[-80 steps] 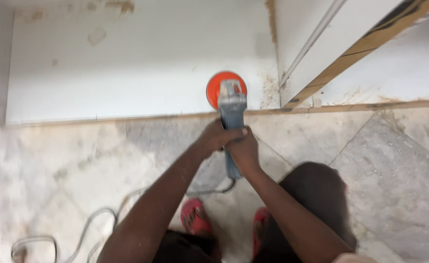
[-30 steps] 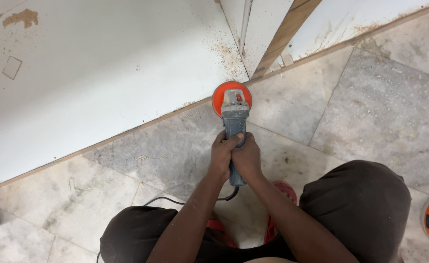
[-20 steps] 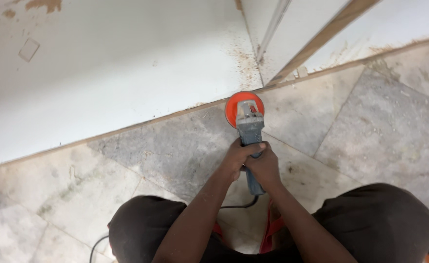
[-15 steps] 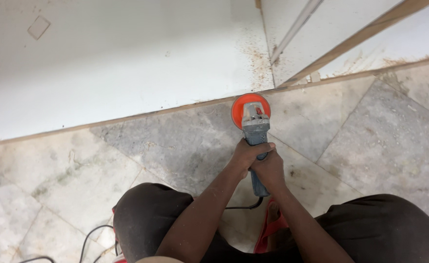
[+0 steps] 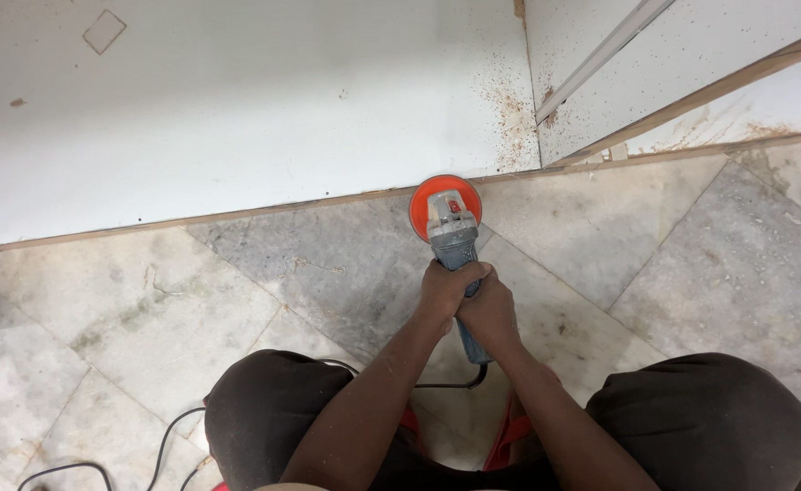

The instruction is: The person uses an angle grinder with an orange disc to grind the floor surface along the base of a wall. The person moves the grinder back and forth along the edge where the floor meets the wall, generating dust.

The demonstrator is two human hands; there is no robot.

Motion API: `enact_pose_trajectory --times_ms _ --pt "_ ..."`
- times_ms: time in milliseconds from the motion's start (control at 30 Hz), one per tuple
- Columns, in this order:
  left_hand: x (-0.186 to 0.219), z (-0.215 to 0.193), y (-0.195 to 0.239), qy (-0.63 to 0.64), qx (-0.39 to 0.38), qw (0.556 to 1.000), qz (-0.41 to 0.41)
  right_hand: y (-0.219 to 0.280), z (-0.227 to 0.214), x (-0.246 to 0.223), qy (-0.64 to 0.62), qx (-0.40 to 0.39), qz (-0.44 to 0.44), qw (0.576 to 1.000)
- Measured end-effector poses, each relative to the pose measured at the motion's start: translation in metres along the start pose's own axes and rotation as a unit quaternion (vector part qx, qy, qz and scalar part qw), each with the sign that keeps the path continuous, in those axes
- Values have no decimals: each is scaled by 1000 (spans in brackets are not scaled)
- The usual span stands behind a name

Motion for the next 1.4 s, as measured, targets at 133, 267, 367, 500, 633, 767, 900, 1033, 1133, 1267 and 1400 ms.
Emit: enact_pose_trajectory --times_ms 133,267,367,500,633,767,900,1033,1133,1267,1400 --pt "2 4 -1 -10 -7 1000 16 1 -2 4 -14 21 -8 1000" --pt "3 17 -6 -42 -12 999 27 0 -11 16 -37 44 4 998" --pt "1 26 -11 -52 -27 998 24 -2 -17 23 -49 52 16 997" --pt "0 39 -16 -74 -27 997 17 -3 -25 34 -53 60 29 996" --pt "-2 47 -19 -111 -12 994 9 -6 -34 42 -43 72 23 996" --pt "-2 61 -19 -100 -29 994 25 -6 -43 51 -38 82 20 996" --pt "0 75 -19 -129 -28 991 32 -5 -54 58 -79 99 20 992" --pt "4 88 -20 -153 -24 987 40 -7 -63 65 -73 109 35 991" --pt "6 92 -23 -161 -12 986 32 -12 -67 70 -77 111 34 990" --pt "11 98 -26 -159 -14 985 56 -18 -69 75 -87 111 28 990" --pt "10 101 -28 -160 -24 985 55 -21 -69 77 -87 105 23 990"
Point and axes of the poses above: each hand's wrist, its own y-axis away from the middle knuckle, its own z-axis out of the palm, x = y × z, the point moved 8 cm from there along -y, towards the middle knuckle, and after that the axes turned 8 degrees about -z, right-handed, at the moved point
